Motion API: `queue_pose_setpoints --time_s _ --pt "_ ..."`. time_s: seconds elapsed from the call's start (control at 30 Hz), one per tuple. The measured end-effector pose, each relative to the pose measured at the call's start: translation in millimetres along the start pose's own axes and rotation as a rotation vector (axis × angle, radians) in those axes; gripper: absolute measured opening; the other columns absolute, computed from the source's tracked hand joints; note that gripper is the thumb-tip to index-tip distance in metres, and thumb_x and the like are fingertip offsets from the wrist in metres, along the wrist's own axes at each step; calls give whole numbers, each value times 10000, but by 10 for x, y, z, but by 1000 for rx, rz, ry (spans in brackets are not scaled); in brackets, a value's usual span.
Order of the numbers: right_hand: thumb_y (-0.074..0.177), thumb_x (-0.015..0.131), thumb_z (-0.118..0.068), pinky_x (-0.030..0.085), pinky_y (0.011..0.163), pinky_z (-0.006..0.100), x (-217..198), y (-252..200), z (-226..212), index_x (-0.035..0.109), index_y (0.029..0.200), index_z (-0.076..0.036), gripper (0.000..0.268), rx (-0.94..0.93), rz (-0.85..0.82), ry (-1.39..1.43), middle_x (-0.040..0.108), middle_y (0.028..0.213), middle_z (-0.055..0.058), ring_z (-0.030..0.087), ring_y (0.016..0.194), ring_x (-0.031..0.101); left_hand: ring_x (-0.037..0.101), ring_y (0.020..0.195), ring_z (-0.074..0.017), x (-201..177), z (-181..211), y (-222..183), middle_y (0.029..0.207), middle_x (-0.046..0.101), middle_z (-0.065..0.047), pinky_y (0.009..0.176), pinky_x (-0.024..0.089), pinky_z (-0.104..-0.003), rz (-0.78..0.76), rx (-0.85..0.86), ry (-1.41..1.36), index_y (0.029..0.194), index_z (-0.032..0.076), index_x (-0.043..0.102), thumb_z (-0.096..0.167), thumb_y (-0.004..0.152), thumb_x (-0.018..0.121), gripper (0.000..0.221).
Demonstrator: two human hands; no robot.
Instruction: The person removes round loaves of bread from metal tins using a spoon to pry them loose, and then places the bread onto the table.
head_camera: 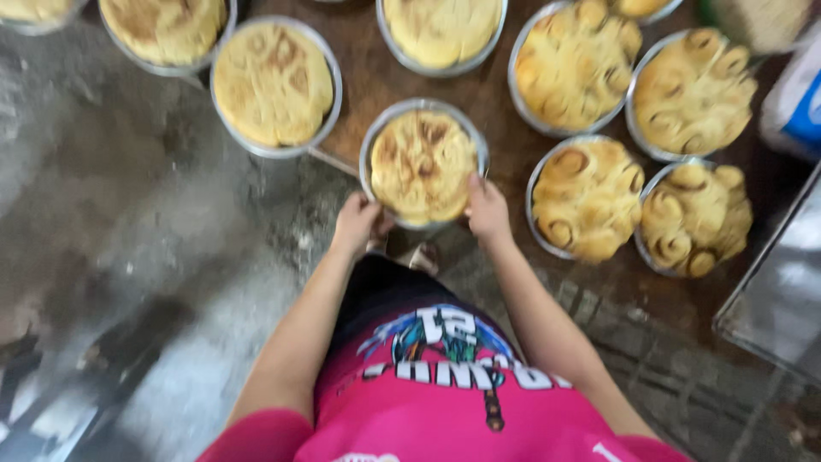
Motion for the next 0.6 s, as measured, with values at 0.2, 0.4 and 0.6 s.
queue_pose_setpoints --time_s 0.2,0.4,0.6 --pt "1000 693 -347 518 608 247 -331 198 -682 741 1092 -8 354 -254 168 -316 693 796 34 90 677 621 651 582 -201 30 93 -88 784 653 -104 506 571 -310 20 16 87 1098 22 579 167 957 537 206" --pt "1039 614 -203 422 552 262 -591 1321 -1363 701 1150 -5 243 -356 273 -117 746 858 58 125 641 538 522 534 -86 -280 101 -181 738 557 3 455 460 -259 67 -229 -17 995 113 639 330 982 602 221" --pt "1013 542 -146 612 553 378 -618 2854 -1754 622 1183 -12 231 -103 272 94 691 1128 203 273 767 720 479 468 -128 -326 1196 -158 701 612 -17 388 360 -273 -81 -172 -151 1037 129 665 338 952 529 263"
Point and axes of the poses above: each hand's wrist, its own y-axis towards the middle knuckle, its own x-axis out of the palm, z = x × y, the point moved 8 cm from there along y, towards the middle knuckle
